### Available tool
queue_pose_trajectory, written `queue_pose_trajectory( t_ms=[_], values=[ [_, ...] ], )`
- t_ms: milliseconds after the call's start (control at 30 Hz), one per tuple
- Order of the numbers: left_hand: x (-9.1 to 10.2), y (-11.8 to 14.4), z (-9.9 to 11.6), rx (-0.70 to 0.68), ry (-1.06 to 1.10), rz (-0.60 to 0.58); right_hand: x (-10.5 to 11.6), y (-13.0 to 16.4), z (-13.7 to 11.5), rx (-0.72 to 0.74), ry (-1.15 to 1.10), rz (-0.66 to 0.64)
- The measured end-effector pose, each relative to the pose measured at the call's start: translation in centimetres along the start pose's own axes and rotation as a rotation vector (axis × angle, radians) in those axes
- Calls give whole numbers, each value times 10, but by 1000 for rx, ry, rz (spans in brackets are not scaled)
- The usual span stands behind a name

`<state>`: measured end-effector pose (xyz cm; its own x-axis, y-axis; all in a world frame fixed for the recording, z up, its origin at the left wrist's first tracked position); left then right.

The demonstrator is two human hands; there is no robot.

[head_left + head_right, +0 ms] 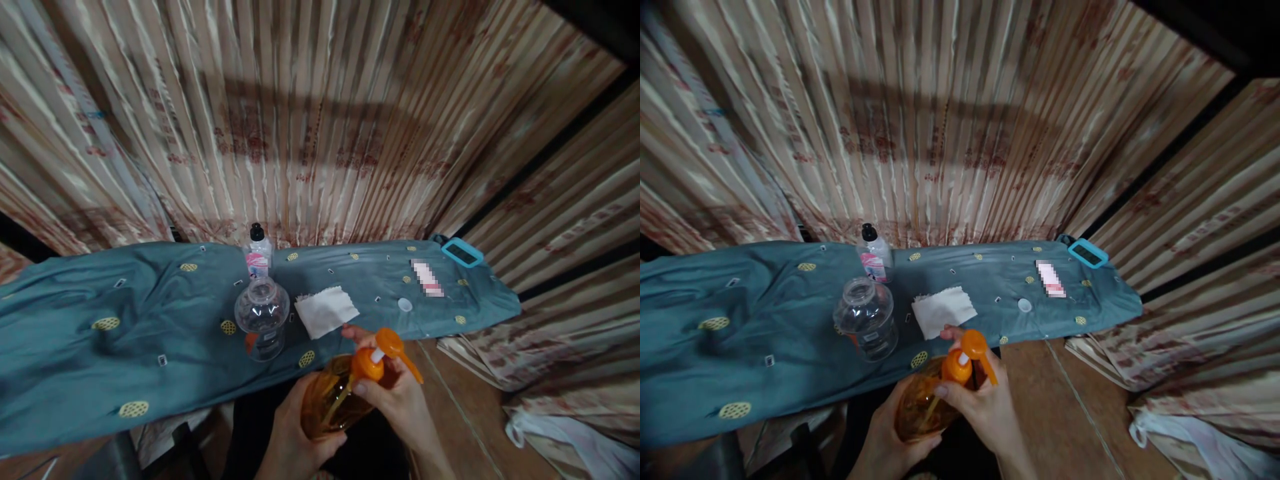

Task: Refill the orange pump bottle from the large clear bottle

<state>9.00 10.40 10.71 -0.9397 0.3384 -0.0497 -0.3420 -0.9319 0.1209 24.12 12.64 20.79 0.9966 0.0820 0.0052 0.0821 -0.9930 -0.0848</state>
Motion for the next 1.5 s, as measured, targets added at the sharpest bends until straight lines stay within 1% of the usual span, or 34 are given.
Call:
queue_pose_trajectory(
  t_ms=[100,167,200,267,367,433,533,600,667,733,767,800,833,900,967,1033,1100,1200,1267,1300,1333,1433,1467,1500],
  values=[
    [-3,-1,-1,17,18,-33,-8,0,-6,-3,-18,-146],
    [-4,-1,-2,29,46,-40,-9,0,-5,-5,-14,-196],
    [-4,-1,-2,33,56,-41,-6,-1,-5,8,-15,-186],
    [-4,-1,-1,35,56,-47,3,-2,-3,33,-18,-102],
    [0,-1,0,41,-4,-44,13,-2,3,15,-23,10],
    [3,-1,0,45,-31,-24,11,-1,2,0,-31,-2],
    [3,-2,2,36,-18,-27,3,3,-4,18,-42,-101],
    [2,-2,1,37,-16,-38,1,4,-4,31,-26,-130],
    [2,-2,0,44,-43,-36,5,4,0,33,18,-69],
    [3,-2,-1,45,-72,-28,12,4,4,24,52,24],
    [4,-2,-1,44,-79,-26,14,4,5,14,55,49],
    [4,-2,-1,45,-78,-27,13,4,6,0,51,45],
    [4,-2,-1,46,-70,-31,10,4,5,-14,38,14],
    [2,-1,0,52,-21,-58,2,3,0,-21,-3,-91],
    [-5,-1,2,60,93,-133,-5,1,-8,1,-39,-199],
    [-16,0,5,70,239,-238,-8,-2,-12,14,-83,-275],
    [-26,2,8,70,357,-318,-10,-7,-11,6,-137,-319],
    [-34,3,10,56,471,-363,-11,-15,-5,-19,-234,-342],
    [-35,2,9,52,520,-361,-13,-20,-1,-33,-234,-335],
    [-34,1,8,48,526,-349,-13,-22,-1,-27,-200,-313],
    [-32,0,7,44,515,-330,-11,-24,-2,-11,-151,-274],
    [-24,-2,5,44,423,-263,1,-27,-7,35,-22,-100],
    [-21,-3,5,48,392,-248,3,-27,-7,29,-2,-64],
    [-19,-3,5,51,366,-238,4,-27,-7,14,9,-56]
  ],
)
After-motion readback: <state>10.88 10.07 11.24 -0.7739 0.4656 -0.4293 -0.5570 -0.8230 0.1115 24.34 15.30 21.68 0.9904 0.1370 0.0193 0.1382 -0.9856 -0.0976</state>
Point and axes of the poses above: each hand's wrist, its own y-axis away from the middle knuckle, its own x-axis out of the back of the hand, z = x × y, the point moved 9 cm from there along -y, towards the middle knuckle, and after that the axes turned 9 degrees about -z, right-handed, at the moved point
